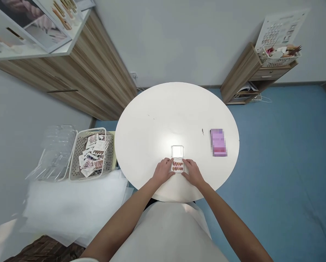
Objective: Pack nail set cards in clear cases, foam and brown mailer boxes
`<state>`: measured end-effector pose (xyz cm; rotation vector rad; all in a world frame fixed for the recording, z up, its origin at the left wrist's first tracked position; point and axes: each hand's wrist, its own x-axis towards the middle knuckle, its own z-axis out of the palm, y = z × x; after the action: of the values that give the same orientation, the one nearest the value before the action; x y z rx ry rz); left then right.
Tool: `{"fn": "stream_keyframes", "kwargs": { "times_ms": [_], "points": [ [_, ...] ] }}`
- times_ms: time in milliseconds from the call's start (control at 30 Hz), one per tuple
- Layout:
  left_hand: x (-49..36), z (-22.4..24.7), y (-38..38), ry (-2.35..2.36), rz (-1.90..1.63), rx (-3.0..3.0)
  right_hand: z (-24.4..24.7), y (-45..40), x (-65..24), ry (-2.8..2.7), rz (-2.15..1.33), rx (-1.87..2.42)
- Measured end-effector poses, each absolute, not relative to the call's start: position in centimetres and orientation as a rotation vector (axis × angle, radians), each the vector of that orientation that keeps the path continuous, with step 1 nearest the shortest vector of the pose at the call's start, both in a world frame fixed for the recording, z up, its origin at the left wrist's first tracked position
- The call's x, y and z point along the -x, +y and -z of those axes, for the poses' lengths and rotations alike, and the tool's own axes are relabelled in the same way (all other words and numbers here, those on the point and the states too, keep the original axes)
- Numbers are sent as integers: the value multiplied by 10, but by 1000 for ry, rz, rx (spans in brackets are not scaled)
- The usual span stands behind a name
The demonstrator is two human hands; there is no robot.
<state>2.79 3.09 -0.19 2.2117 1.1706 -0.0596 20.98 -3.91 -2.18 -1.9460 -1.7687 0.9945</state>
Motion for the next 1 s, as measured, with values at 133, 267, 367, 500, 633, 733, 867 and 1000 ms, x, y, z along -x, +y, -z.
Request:
{"fn": "stream_keyframes", "kwargs": {
  "times_ms": [133,267,367,500,633,733,867,1000],
  "points": [
    [-33,6,30,1209,101,-2147,25,-35,-212,-1826,-980,1948],
    [-35,8,28,1245,136,-2073,28,-33,-212,-1886,-981,1945],
    [-36,9,27,1252,147,-2033,28,-33,-213,-1899,-971,1933],
    [-35,11,26,1228,82,-2019,29,-34,-214,-1878,-968,1898],
    [-33,13,22,1249,0,-1948,31,-35,-215,-1828,-994,1876],
    [-32,14,16,1302,-79,-1852,30,-35,-214,-1759,-1033,1865],
    [-33,16,6,1404,-181,-1657,30,-38,-211,-1485,-1202,1855],
    [-36,23,1,1494,-275,-1465,32,-39,-204,-1173,-1361,1821]
  ]
}}
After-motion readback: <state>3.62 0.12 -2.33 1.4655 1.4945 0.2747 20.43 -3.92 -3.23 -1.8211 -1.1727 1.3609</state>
